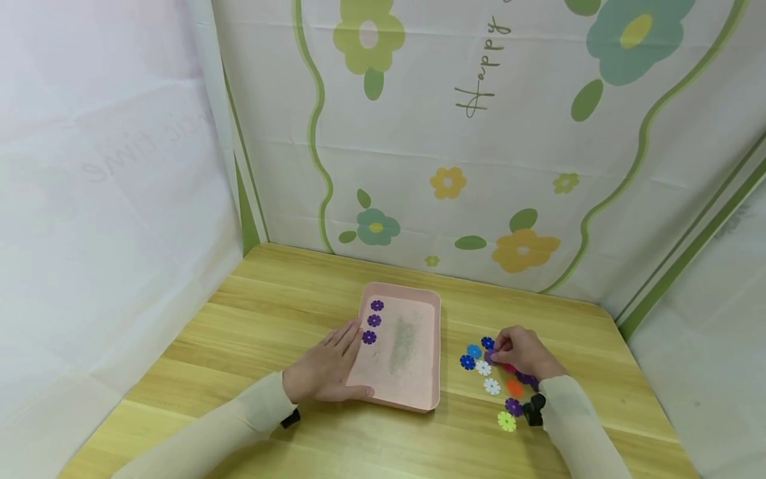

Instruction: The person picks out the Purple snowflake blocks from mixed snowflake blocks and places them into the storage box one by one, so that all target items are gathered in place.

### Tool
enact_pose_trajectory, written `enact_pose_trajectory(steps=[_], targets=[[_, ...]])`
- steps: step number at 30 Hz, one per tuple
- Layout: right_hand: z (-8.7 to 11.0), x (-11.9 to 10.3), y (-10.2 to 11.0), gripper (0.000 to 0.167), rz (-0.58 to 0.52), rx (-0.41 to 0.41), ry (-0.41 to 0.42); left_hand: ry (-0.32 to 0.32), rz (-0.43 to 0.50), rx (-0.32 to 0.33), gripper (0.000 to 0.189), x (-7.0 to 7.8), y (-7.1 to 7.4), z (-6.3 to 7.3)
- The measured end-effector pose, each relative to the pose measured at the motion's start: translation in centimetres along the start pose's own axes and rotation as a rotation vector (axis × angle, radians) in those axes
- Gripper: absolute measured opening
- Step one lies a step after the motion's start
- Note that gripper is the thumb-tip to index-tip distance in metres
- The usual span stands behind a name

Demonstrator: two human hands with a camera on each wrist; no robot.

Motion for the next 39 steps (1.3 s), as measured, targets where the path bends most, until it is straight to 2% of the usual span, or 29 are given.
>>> enact_pose_trajectory(steps=[4, 11, 17, 22, 28, 36, 39], targets=[[0.4, -0.3, 0.4, 0.005, -0.026, -0.029, 0.007, 0.004, 0.011, -0.01, 0.118, 0.0, -0.3, -0.1], [0.6, -1.9, 1.8, 0.014, -0.082, -0.107, -0.014, 0.004, 0.008, -0.012, 0.117, 0.0, -0.2, -0.1], [0.2, -4.6, 2.5, 0.018, -0.196, -0.182, 0.047, -0.005, -0.007, -0.011, 0.117, -0.1, -0.3, -0.1], [-0.3, -7.5, 2.4, 0.016, -0.254, -0.209, 0.03, -0.011, -0.015, 0.016, 0.12, -0.5, -1.1, -0.4], [-1.5, -11.7, 1.5, 0.015, -0.221, -0.22, 0.057, -0.014, -0.02, 0.031, 0.12, -0.7, -1.4, -0.6], [-3.6, -16.4, -1.4, 0.013, -0.211, -0.249, 0.128, -0.014, -0.006, 0.021, 0.116, -0.1, 0.2, 0.1], [-4.4, -17.8, -2.6, 0.013, -0.21, -0.253, 0.136, -0.013, -0.006, 0.017, 0.117, -0.1, 0.1, 0.2]])
Point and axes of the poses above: each hand's wrist, its own z-axis away from the middle knuckle, its own y-axis out of the back of the hand, x = y × z, the point moved 3 cm from there along -z, towards the middle knuckle
